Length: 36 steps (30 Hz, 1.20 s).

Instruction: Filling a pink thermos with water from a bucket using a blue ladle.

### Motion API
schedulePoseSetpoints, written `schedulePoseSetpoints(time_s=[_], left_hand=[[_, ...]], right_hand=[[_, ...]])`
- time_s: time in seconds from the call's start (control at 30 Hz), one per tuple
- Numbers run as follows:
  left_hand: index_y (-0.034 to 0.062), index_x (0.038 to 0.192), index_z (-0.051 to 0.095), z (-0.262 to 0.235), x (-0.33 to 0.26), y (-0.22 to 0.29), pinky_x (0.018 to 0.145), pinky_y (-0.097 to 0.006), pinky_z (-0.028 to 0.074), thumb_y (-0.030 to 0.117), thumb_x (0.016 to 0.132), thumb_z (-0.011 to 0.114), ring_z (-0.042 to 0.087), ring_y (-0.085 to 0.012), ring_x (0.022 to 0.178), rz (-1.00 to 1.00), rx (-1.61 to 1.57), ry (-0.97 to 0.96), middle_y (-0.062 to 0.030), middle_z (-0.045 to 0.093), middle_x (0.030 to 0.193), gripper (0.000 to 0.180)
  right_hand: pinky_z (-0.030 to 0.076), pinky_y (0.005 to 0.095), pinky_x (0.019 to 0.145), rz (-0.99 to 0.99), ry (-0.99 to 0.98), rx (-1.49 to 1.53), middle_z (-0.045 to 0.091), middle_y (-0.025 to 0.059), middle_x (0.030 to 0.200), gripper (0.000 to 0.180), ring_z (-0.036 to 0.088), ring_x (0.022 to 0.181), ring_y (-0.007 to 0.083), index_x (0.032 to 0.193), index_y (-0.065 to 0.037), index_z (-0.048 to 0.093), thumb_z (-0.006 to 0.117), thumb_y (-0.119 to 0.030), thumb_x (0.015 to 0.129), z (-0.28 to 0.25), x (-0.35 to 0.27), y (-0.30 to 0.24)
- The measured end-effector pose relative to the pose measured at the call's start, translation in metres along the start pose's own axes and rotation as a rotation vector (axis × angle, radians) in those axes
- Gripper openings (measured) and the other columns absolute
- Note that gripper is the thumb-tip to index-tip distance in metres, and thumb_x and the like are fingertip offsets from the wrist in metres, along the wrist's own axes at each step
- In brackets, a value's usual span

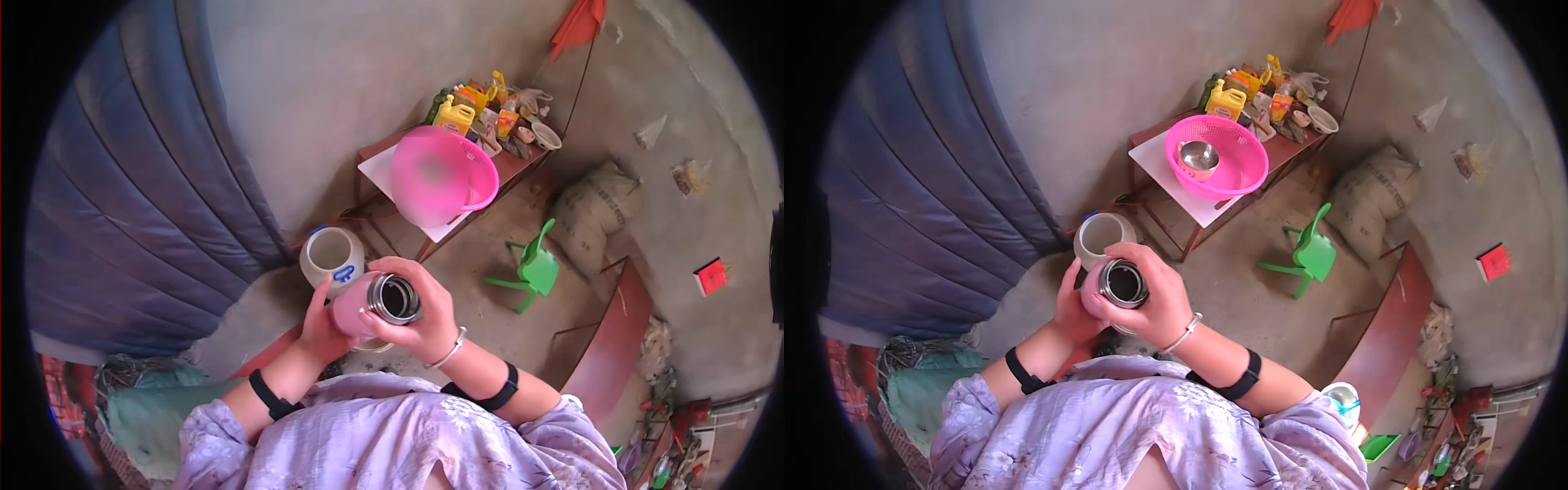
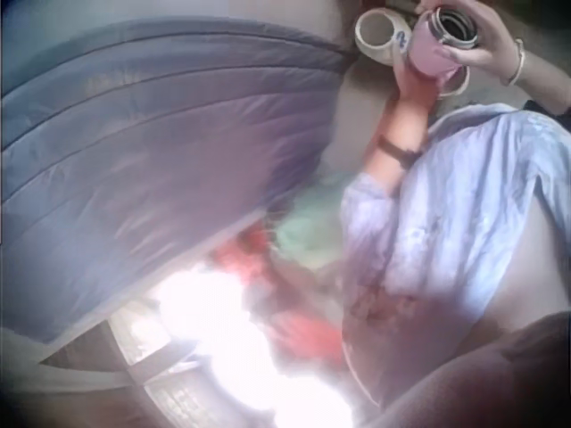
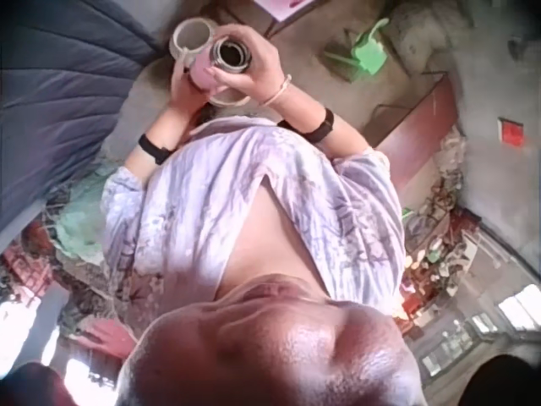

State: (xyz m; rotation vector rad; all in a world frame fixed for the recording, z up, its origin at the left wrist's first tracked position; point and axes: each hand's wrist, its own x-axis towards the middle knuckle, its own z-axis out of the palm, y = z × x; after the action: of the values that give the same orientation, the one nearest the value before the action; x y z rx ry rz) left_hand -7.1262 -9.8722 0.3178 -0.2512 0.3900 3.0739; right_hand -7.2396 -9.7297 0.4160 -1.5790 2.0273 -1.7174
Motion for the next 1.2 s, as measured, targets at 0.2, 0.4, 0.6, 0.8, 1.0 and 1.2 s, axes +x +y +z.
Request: schedulePoseSetpoints(time_s=[0.2, 0.4, 0.6, 0.8, 1.0, 1.2], left_hand=[[0.0065, 0.136, 0.042, -0.013, -0.003, 0.006, 0.109, -0.045, 0.035, 0.040, 0.099, 0.029, 0.047, -0.0262, 0.127, 0.052, 0.098, 0.122, -0.0139, 0.048, 0.137, 0.052], [0.0065, 0.126, 0.050, -0.017, -0.002, 0.013, 0.099, -0.041, 0.045, 0.031, 0.098, 0.042, 0.055, -0.0225, 0.116, 0.299, 0.398, 0.157, -0.0066, 0.058, 0.121, 0.039], [0.0160, 0.102, 0.061, 0.001, -0.004, 0.020, 0.065, -0.028, 0.047, 0.034, 0.095, 0.050, 0.061, -0.0105, 0.086, 0.154, 0.139, 0.337, 0.0012, 0.064, 0.094, 0.022], [0.0125, 0.107, 0.060, 0.013, 0.004, 0.045, 0.078, -0.033, 0.050, 0.036, 0.093, 0.052, 0.061, -0.0144, 0.093, 0.267, 0.273, 0.495, -0.0037, 0.064, 0.099, 0.028], [0.0116, 0.115, 0.060, 0.016, -0.007, 0.053, 0.084, -0.033, 0.048, 0.036, 0.093, 0.055, 0.061, -0.0154, 0.096, 0.651, 0.493, 0.364, -0.0051, 0.063, 0.106, 0.033], [0.0106, 0.113, 0.061, 0.027, -0.016, 0.056, 0.090, -0.032, 0.044, 0.032, 0.093, 0.057, 0.057, -0.0133, 0.102, 0.408, 0.507, 0.761, -0.0038, 0.063, 0.107, 0.029]], right_hand=[[0.045, 0.0409, 0.091, -0.046, -0.336, -0.292, 0.062, 0.0144, 0.102, 0.042, 0.060, 0.104, 0.0329, 0.108, -0.002, 0.059, 0.073, -0.025, 0.076, 0.010, 0.031, -0.027], [0.032, 0.0601, 0.099, -0.058, -0.347, -0.465, 0.060, 0.0123, 0.122, 0.043, 0.053, 0.118, 0.0342, 0.116, -0.008, 0.061, 0.060, -0.039, 0.086, 0.023, 0.047, -0.018], [0.019, 0.0528, 0.110, 0.114, -0.223, -0.313, 0.045, 0.0136, 0.143, 0.050, 0.033, 0.138, 0.0350, 0.135, -0.010, 0.051, 0.049, -0.036, 0.093, 0.019, 0.067, -0.015], [0.018, 0.0384, 0.115, 0.303, -0.070, 0.110, 0.040, 0.0163, 0.146, 0.048, 0.031, 0.139, 0.0286, 0.141, 0.002, 0.040, 0.033, -0.025, 0.101, 0.030, 0.080, 0.006], [0.019, 0.0360, 0.115, 0.181, -0.088, 0.149, 0.036, 0.0179, 0.148, 0.053, 0.029, 0.140, 0.0259, 0.143, 0.006, 0.032, 0.030, -0.028, 0.104, 0.025, 0.071, 0.042], [0.015, 0.0372, 0.117, 0.429, -0.159, 0.186, 0.032, 0.0112, 0.152, 0.061, 0.026, 0.142, 0.0230, 0.148, -0.001, 0.025, 0.019, -0.042, 0.104, 0.039, 0.080, 0.014]])
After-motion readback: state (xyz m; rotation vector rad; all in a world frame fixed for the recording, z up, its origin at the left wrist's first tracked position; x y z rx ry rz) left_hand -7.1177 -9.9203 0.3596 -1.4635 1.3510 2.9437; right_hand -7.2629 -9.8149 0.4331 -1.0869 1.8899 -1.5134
